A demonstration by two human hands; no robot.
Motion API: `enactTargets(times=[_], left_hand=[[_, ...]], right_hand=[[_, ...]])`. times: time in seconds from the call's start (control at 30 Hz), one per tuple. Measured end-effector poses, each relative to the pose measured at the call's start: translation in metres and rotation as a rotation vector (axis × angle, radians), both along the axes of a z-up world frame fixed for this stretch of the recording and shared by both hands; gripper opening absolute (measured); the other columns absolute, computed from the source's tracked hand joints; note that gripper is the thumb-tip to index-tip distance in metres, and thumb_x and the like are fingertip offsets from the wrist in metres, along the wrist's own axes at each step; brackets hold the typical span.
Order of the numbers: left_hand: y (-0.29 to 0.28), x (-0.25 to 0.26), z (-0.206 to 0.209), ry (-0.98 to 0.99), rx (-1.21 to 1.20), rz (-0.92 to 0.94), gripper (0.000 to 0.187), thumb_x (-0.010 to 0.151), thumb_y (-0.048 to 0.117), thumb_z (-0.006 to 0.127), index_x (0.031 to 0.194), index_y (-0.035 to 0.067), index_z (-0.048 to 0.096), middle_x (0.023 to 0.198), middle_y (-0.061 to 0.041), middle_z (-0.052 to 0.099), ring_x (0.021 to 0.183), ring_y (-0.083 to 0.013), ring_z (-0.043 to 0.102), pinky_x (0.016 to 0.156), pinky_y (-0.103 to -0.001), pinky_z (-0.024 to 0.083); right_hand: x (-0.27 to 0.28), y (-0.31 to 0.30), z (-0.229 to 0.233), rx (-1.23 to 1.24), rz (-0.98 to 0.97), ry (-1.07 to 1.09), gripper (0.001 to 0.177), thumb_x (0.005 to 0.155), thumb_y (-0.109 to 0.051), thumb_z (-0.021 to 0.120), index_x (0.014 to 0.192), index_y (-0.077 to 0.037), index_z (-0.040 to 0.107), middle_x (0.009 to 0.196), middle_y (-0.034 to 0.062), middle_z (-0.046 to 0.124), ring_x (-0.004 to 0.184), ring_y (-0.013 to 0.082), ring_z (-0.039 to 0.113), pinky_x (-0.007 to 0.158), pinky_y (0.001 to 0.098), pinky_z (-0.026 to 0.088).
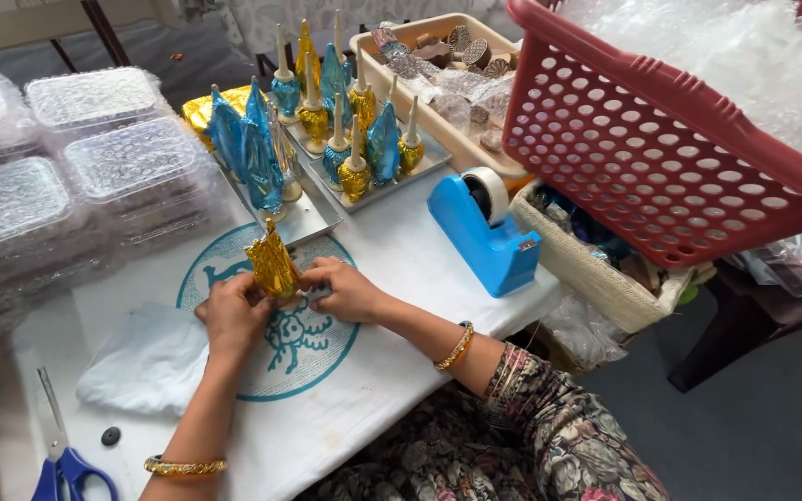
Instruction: The recorder wraps small wooden vase-like objects in decorative gold foil and organizes them on a tray.
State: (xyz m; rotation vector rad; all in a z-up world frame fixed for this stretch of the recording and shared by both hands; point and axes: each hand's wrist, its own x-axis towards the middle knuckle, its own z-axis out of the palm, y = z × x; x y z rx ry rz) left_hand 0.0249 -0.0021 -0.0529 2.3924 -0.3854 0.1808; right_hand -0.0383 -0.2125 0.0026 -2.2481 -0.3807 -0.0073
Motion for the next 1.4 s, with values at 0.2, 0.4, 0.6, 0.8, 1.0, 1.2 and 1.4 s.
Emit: enactTargets(times=[0.2, 0.4, 0.6, 0.8, 1.0, 1.2, 1.4], left_hand=[[0.0, -0.004, 0.006, -0.036, -0.017, -0.072, 0.018, 0.08, 0.017, 0.08, 0.097, 0.023, 0.082, 0.103, 0.011, 0.072, 0.106, -0.0202, 0.054, 0.099, -0.045, 0.023], [0.0, -0.005, 0.009, -0.018, -0.005, -0.05, 0.018, 0.079, 0.019, 0.082, 0.096, 0.021, 0.082, 0.103, 0.011, 0.072, 0.106, -0.0201, 0.053, 0.1, -0.043, 0.022], [0.0, -0.009, 0.015, -0.037, -0.051, -0.113, 0.019, 0.079, 0.013, 0.08, 0.098, 0.011, 0.08, 0.097, 0.004, 0.071, 0.101, -0.0235, 0.052, 0.098, -0.034, 0.039], [-0.003, -0.015, 0.026, -0.034, -0.069, -0.108, 0.019, 0.078, 0.013, 0.08, 0.097, 0.01, 0.08, 0.098, 0.002, 0.073, 0.098, -0.0248, 0.053, 0.097, -0.037, 0.042], [-0.002, -0.016, 0.027, -0.013, -0.082, -0.115, 0.018, 0.08, 0.012, 0.079, 0.098, 0.011, 0.08, 0.097, 0.002, 0.073, 0.099, -0.0249, 0.052, 0.098, -0.037, 0.043], [-0.002, -0.017, 0.026, -0.034, 0.006, -0.074, 0.008, 0.083, 0.016, 0.078, 0.091, 0.014, 0.08, 0.091, 0.005, 0.072, 0.1, -0.0219, 0.053, 0.097, -0.038, 0.033], [-0.004, -0.02, 0.035, -0.007, -0.011, -0.059, 0.012, 0.082, 0.023, 0.08, 0.092, 0.017, 0.081, 0.087, 0.005, 0.07, 0.099, -0.0211, 0.052, 0.096, -0.039, 0.028]], right_hand=[[-0.002, 0.0, -0.003, -0.07, -0.022, -0.046, 0.038, 0.08, -0.005, 0.073, 0.118, -0.006, 0.072, 0.111, 0.0079, 0.063, 0.111, 0.0255, 0.056, 0.1, 0.0389, 0.048], [-0.066, -0.033, 0.04, -0.144, -0.086, -0.562, 0.026, 0.089, -0.006, 0.077, 0.114, -0.009, 0.074, 0.106, 0.0087, 0.074, 0.096, 0.0219, 0.072, 0.085, 0.032, 0.059], [-0.148, -0.161, 0.11, -0.203, -0.799, -0.47, 0.009, 0.094, -0.009, 0.074, 0.102, -0.011, 0.077, 0.102, 0.0065, 0.075, 0.088, 0.0158, 0.071, 0.07, 0.0309, 0.061], [-0.132, -0.222, 0.109, -0.012, -0.777, -0.049, 0.044, 0.09, -0.004, 0.071, 0.133, -0.009, 0.062, 0.099, 0.0052, 0.077, 0.091, 0.0129, 0.073, 0.081, 0.0303, 0.058], [-0.122, -0.244, 0.087, 0.192, -0.768, -0.004, 0.054, 0.082, 0.001, 0.078, 0.133, -0.006, 0.061, 0.089, 0.0101, 0.076, 0.084, 0.0131, 0.071, 0.085, 0.0297, 0.056], [-0.122, -0.243, 0.089, 0.399, -0.784, -0.088, 0.05, 0.083, 0.004, 0.076, 0.128, -0.004, 0.056, 0.088, 0.0087, 0.073, 0.083, 0.0142, 0.071, 0.077, 0.0263, 0.058], [-0.141, -0.235, 0.101, 0.422, -0.78, -0.099, 0.054, 0.082, 0.005, 0.075, 0.13, -0.002, 0.052, 0.088, 0.0102, 0.074, 0.083, 0.0164, 0.073, 0.07, 0.0248, 0.06]])
